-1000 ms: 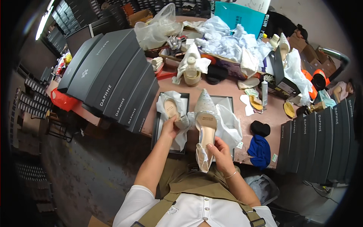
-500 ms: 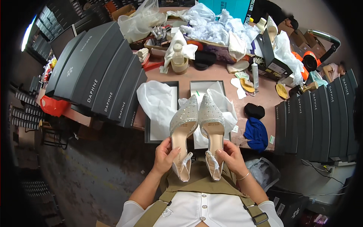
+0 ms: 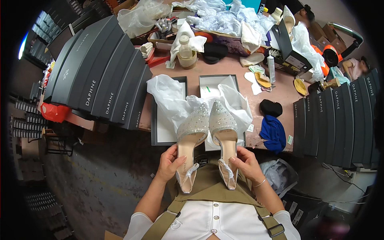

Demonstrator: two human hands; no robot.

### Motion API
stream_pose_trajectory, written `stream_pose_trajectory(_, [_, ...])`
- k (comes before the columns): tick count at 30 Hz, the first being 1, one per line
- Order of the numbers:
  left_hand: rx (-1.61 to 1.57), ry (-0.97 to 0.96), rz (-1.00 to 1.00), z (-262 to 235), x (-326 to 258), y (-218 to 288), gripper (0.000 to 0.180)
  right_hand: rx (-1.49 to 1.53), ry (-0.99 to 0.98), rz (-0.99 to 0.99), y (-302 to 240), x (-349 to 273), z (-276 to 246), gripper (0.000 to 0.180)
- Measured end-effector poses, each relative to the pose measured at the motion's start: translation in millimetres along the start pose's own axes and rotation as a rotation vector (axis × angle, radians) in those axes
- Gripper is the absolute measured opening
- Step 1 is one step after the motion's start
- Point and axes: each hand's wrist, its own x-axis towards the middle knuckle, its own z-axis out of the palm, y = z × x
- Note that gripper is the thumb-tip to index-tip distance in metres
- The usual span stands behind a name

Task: Packing high-heeled shoes into boxes using tissue paper and a brush for cleaning.

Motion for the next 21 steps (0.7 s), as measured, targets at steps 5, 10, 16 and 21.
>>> stream_pose_trajectory(5, [0.099,-0.072,0.015,-14,-3,7,0.050,-0.109,-0.034,0.006,-6,-5,-17,0.039])
stream_pose_trajectory(10, [0.224,-0.075,0.085,-13,-5,14,0.047,-0.300,-0.005,-0.063,-6,-10,-22,0.039])
stream_pose_trajectory(16, [0.278,-0.016,0.102,-10,-5,11,0.044,-0.478,0.059,-0.218,-13,-13,-13,0.036])
stream_pose_trajectory(21, [-0.228,-0.062,-0.120,1,2,13,0.048,0.124,0.075,0.005,-9,-13,-22,0.036])
